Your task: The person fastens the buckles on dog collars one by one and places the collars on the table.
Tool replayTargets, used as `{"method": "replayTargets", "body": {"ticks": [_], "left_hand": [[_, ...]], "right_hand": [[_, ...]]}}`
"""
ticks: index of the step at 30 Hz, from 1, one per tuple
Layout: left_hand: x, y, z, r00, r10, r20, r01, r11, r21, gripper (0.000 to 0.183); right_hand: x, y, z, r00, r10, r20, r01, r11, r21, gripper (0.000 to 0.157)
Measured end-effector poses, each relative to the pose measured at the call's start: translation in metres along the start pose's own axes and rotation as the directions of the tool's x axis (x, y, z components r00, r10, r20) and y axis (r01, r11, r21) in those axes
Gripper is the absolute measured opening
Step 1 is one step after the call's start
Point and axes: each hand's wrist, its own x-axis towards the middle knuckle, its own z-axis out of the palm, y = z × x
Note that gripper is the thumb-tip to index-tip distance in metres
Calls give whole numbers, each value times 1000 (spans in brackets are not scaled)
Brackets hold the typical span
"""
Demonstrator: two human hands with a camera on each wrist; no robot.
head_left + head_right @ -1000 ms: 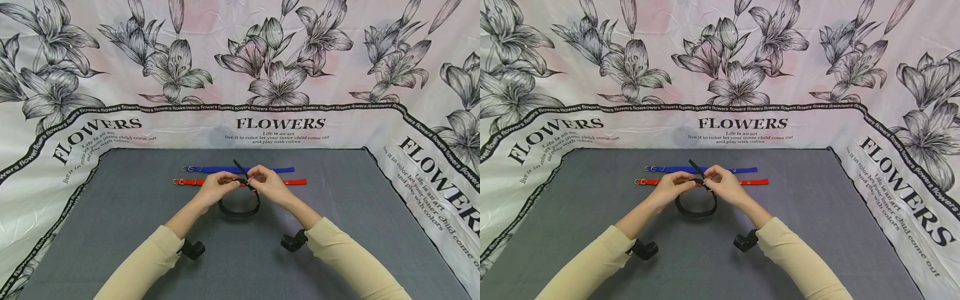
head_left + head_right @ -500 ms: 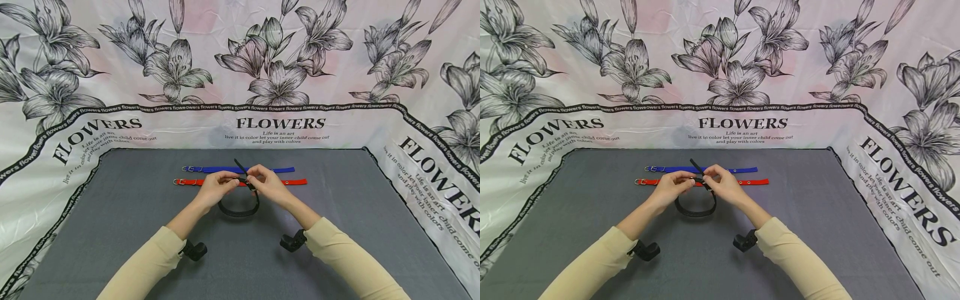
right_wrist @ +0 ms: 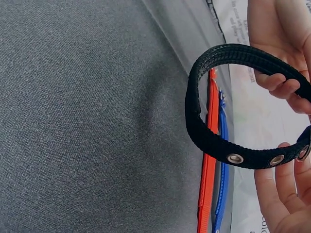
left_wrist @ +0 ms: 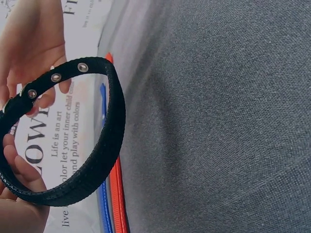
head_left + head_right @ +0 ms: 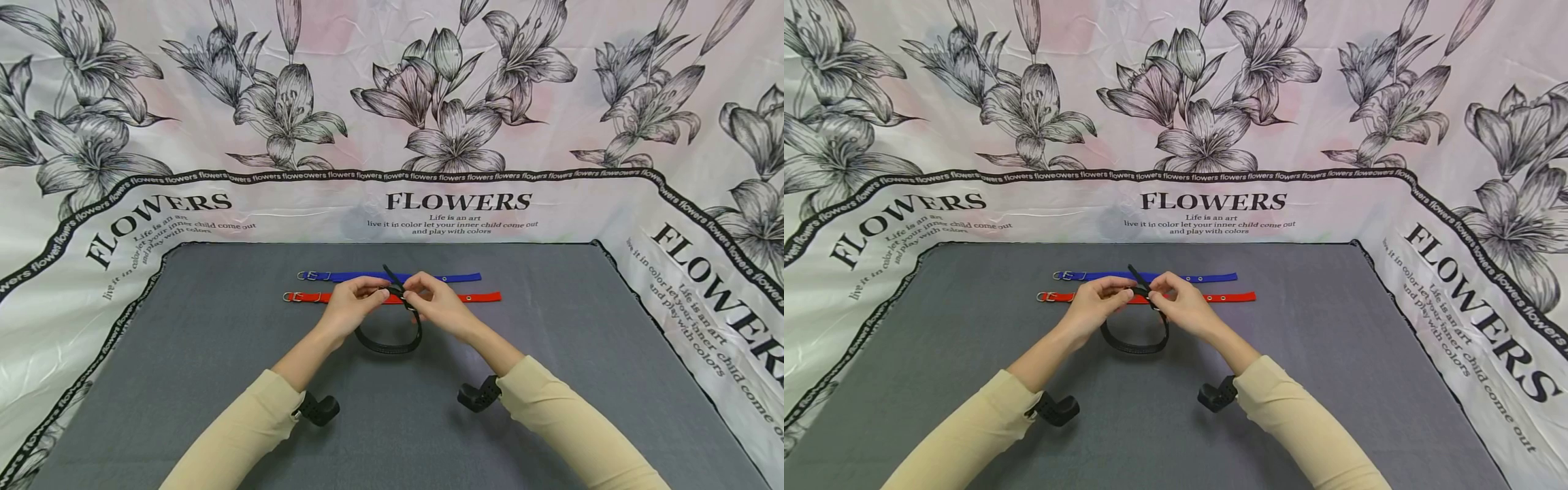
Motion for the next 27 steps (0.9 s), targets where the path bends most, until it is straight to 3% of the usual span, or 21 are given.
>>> {"method": "replayTargets", "body": {"ticks": [11,18,27], "left_hand": [[2,0,-2,999,6,-45,-9,998,-66,31],[3,0,-5,995,-15,-100,9,998,-56,27],[2,5,-11,990,-19,-138,2,992,-125,29]], "right_hand": [[0,3,1,1000,-11,-11,11,1000,-13,28],[14,28,2,1000,7,-3,-7,1000,-19,37],[14,35,3,1000,-23,4,23,996,-85,36]]}}
